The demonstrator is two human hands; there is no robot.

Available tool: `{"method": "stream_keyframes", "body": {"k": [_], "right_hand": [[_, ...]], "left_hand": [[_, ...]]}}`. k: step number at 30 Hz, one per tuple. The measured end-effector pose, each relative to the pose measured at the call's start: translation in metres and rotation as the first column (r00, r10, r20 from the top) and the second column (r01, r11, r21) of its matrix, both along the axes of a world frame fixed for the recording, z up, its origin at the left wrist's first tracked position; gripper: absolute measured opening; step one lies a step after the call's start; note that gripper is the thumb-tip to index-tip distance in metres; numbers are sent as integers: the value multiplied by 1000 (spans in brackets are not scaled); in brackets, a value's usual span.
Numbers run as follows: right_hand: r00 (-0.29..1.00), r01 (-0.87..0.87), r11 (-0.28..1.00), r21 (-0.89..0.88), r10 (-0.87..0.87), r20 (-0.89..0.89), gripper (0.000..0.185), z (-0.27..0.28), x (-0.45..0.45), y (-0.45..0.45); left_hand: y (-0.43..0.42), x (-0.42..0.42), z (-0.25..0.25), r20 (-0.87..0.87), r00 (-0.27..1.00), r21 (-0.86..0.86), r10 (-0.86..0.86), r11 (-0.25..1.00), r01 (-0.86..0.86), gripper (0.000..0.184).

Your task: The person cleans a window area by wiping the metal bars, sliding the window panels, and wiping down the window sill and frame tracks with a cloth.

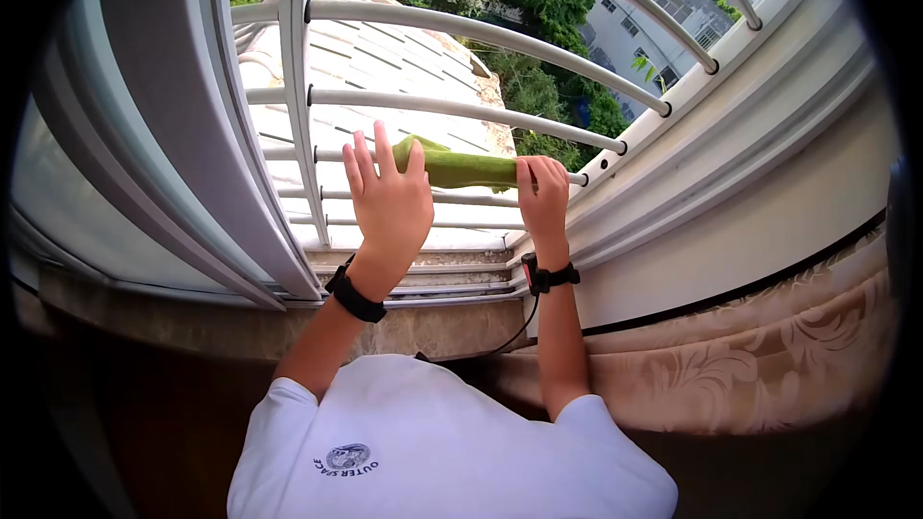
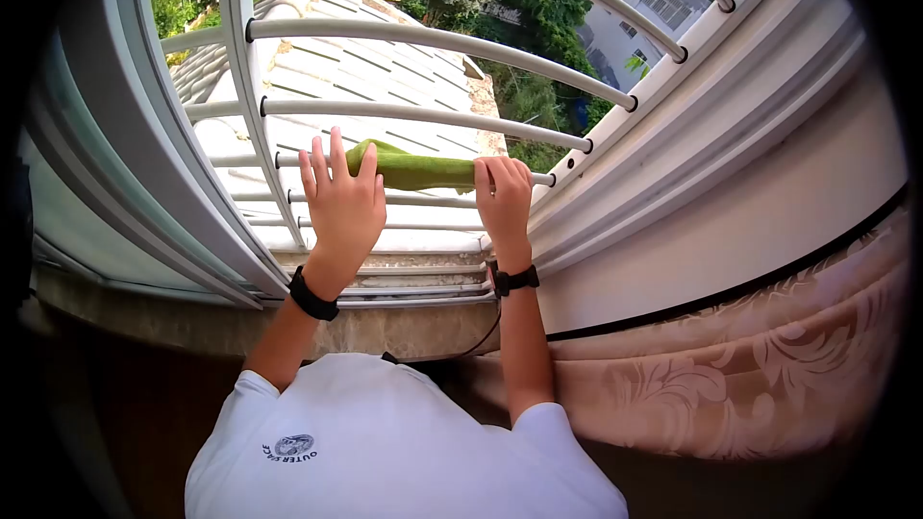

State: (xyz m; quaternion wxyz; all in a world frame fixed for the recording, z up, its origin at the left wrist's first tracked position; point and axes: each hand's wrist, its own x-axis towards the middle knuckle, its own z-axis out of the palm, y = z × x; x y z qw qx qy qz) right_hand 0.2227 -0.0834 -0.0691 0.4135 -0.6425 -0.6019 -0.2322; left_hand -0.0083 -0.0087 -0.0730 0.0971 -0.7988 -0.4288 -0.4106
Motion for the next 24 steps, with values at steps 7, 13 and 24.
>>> {"method": "stream_keyframes", "body": {"k": [7, 13, 24], "right_hand": [[999, 13, 1000, 6, -13, 46, 10, -2, -45, 13], [974, -166, 980, 107, 180, -137, 5, -2, -41, -10], [901, -419, 717, -557, 405, -156, 12, -174, -133, -134]], "left_hand": [[-7, 22, -5, 19, 941, 57, -338, 940, 337, 42], [-52, -13, 2, 154, 797, -4, -584, 806, 591, 40], [-108, -167, -136, -264, 874, -611, -409, 772, 177, 36]]}}
